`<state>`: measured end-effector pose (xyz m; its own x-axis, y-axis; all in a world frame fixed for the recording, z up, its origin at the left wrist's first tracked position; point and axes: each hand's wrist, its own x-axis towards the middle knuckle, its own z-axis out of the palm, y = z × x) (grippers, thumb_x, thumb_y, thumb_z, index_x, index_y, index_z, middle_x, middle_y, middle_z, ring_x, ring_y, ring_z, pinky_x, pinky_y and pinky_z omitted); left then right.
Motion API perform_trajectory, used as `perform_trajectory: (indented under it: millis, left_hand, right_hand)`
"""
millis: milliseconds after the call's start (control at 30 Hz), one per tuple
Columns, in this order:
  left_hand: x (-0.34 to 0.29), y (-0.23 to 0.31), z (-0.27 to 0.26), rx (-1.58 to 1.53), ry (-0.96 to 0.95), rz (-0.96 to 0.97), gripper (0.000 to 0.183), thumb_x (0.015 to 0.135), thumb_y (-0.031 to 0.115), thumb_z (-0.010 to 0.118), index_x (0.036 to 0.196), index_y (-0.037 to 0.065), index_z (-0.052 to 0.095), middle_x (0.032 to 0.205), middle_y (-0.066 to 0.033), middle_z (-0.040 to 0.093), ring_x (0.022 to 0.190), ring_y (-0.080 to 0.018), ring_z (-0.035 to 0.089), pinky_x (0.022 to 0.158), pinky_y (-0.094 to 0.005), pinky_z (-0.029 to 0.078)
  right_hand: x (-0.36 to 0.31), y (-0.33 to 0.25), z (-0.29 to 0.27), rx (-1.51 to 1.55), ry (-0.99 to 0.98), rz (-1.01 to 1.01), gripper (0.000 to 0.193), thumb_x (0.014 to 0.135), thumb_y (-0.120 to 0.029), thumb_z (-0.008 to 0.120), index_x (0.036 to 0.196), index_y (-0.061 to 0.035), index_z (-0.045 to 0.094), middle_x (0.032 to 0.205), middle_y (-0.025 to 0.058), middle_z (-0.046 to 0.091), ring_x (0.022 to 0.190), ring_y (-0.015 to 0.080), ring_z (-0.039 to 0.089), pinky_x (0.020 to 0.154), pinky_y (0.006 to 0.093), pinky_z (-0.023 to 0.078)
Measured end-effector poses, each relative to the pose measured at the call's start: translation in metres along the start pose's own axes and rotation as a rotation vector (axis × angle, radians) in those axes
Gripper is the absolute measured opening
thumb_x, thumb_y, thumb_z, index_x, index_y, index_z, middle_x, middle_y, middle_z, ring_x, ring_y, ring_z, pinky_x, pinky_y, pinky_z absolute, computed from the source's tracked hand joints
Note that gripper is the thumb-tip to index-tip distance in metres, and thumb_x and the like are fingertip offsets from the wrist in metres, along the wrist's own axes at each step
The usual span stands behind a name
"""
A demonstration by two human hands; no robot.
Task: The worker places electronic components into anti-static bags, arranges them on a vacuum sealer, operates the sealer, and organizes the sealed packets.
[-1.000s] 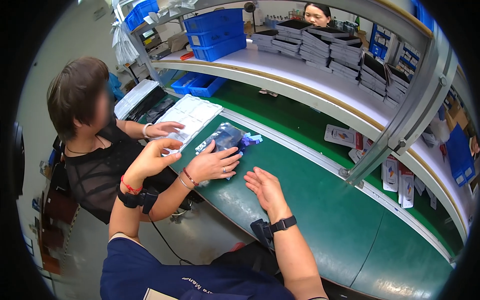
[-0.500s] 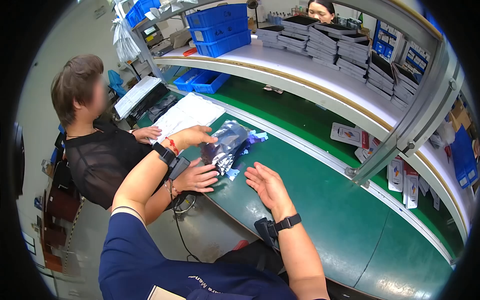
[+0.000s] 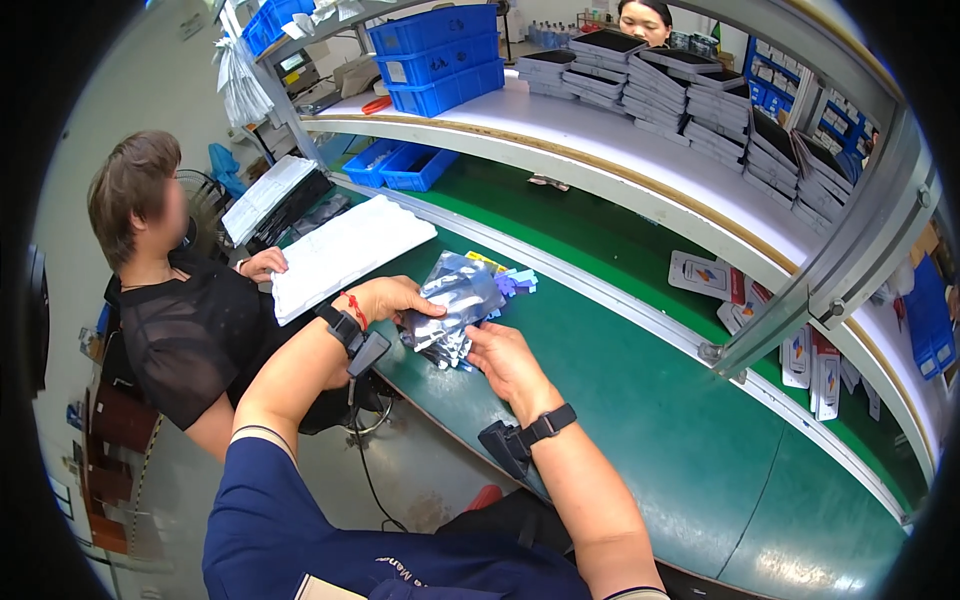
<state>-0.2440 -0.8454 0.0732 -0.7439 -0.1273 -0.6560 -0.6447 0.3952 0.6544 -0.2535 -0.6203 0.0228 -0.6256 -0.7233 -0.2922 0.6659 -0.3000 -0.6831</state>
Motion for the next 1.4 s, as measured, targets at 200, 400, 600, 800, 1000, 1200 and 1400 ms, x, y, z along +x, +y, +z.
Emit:
perform_trajectory:
  millis: [200, 400, 600, 800, 1000, 1200, 1400]
  left_hand:
    - [0.0, -0.003, 0.008, -0.05, -0.066, 0.025, 0.069, 0.062, 0.029, 0.084, 0.113, -0.005, 0.052, 0.1, -0.0152, 0.062, 0.088, -0.0247, 0.061, 0.073, -0.0368, 0.05]
    - [0.003, -0.018, 0.014, -0.196, -0.016, 0.209, 0.066, 0.06, 0.023, 0.085, 0.109, -0.009, 0.054, 0.098, -0.016, 0.064, 0.084, -0.022, 0.063, 0.073, -0.0295, 0.05]
    - [-0.015, -0.023, 0.029, -0.462, -0.142, 0.248, 0.061, 0.065, 0.005, 0.079, 0.118, -0.002, 0.049, 0.107, -0.0123, 0.061, 0.098, -0.0209, 0.059, 0.086, -0.0318, 0.048]
    - [-0.039, -0.029, 0.077, -0.717, -0.091, 0.518, 0.067, 0.065, -0.003, 0.075, 0.125, 0.002, 0.044, 0.114, -0.008, 0.057, 0.105, -0.0199, 0.055, 0.092, -0.033, 0.045]
    - [-0.043, 0.002, 0.148, -0.744, -0.104, 0.917, 0.078, 0.065, -0.001, 0.077, 0.13, 0.006, 0.035, 0.122, -0.0074, 0.049, 0.11, -0.0176, 0.05, 0.094, -0.032, 0.044]
    - [-0.029, 0.03, 0.204, -0.665, -0.314, 1.133, 0.08, 0.065, -0.003, 0.077, 0.129, 0.003, 0.029, 0.124, -0.0107, 0.047, 0.112, -0.0182, 0.05, 0.091, -0.0324, 0.046]
    - [-0.021, 0.038, 0.223, -0.151, -0.174, 1.243, 0.088, 0.066, 0.009, 0.08, 0.133, 0.001, 0.023, 0.119, -0.0156, 0.052, 0.107, -0.0186, 0.055, 0.087, -0.0312, 0.047]
  right_hand:
    - [0.007, 0.008, 0.007, -0.096, 0.063, 0.008, 0.026, 0.085, -0.005, 0.057, 0.109, 0.0043, 0.053, 0.102, 0.0113, 0.061, 0.088, 0.0192, 0.06, 0.077, 0.0314, 0.048]
    - [0.012, 0.016, 0.01, -0.168, 0.04, -0.055, 0.023, 0.084, 0.001, 0.055, 0.106, 0.006, 0.053, 0.1, 0.0118, 0.061, 0.086, 0.0204, 0.061, 0.076, 0.0307, 0.05]
    - [0.007, 0.02, 0.014, -0.21, 0.067, -0.123, 0.028, 0.08, 0.006, 0.057, 0.108, 0.0085, 0.052, 0.102, 0.0143, 0.061, 0.087, 0.0201, 0.061, 0.077, 0.0305, 0.05]
    - [-0.023, 0.005, 0.005, -0.57, 0.052, -0.262, 0.037, 0.079, 0.0, 0.062, 0.114, 0.007, 0.052, 0.108, 0.0115, 0.059, 0.094, 0.0189, 0.058, 0.087, 0.03, 0.045]
    - [-0.076, -0.015, -0.018, -0.593, 0.063, -0.656, 0.065, 0.084, -0.003, 0.054, 0.137, 0.007, 0.016, 0.136, 0.0182, 0.029, 0.117, 0.0214, 0.043, 0.094, 0.0299, 0.04]
    - [-0.149, -0.036, -0.047, -0.973, 0.178, -0.862, 0.073, 0.082, 0.007, 0.051, 0.141, 0.0026, 0.008, 0.127, 0.0193, 0.039, 0.105, 0.0224, 0.05, 0.084, 0.0288, 0.047]
    - [-0.177, -0.036, -0.087, -1.5, 0.237, -1.02, 0.097, 0.08, 0.007, 0.058, 0.142, -0.0104, -0.015, 0.131, 0.0191, 0.035, 0.101, 0.0275, 0.054, 0.083, 0.0349, 0.049]
